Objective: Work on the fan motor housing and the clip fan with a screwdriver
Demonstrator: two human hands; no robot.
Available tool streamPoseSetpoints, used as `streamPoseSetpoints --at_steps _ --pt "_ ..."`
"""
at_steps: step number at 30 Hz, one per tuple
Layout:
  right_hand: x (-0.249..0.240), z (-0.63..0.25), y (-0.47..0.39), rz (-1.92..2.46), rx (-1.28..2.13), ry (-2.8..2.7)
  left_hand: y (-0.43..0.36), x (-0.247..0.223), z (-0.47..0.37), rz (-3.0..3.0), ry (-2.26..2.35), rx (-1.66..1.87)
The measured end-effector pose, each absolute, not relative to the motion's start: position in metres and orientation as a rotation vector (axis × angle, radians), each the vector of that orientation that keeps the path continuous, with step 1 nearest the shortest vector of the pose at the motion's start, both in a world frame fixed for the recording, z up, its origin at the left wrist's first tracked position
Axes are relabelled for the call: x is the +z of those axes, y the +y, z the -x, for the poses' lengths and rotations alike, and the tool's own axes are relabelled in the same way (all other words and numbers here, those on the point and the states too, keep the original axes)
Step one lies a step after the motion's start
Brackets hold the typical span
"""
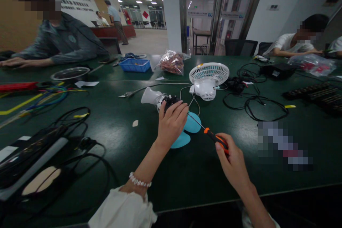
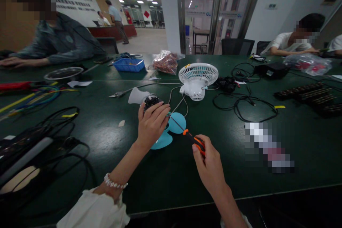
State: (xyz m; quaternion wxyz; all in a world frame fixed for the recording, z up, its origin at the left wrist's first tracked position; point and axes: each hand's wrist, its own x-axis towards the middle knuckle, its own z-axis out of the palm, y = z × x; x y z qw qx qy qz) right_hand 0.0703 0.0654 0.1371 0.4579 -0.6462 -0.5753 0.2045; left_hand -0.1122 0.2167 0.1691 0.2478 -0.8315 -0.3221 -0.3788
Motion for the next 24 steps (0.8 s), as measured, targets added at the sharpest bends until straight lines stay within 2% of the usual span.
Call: streamPoseSetpoints --at_steps 17,24 --pt "0.1372 -0.0712 0.0655 1.575 0.423 -1.435 0.2162 0.1693 0.1123 2.303 -0.878 -1.044" --pt "0.1387 -0.0682 0.0656 1.572 0.505 -1.389 0.2158 0.1705 0.1121 2.298 -0.874 -1.038"
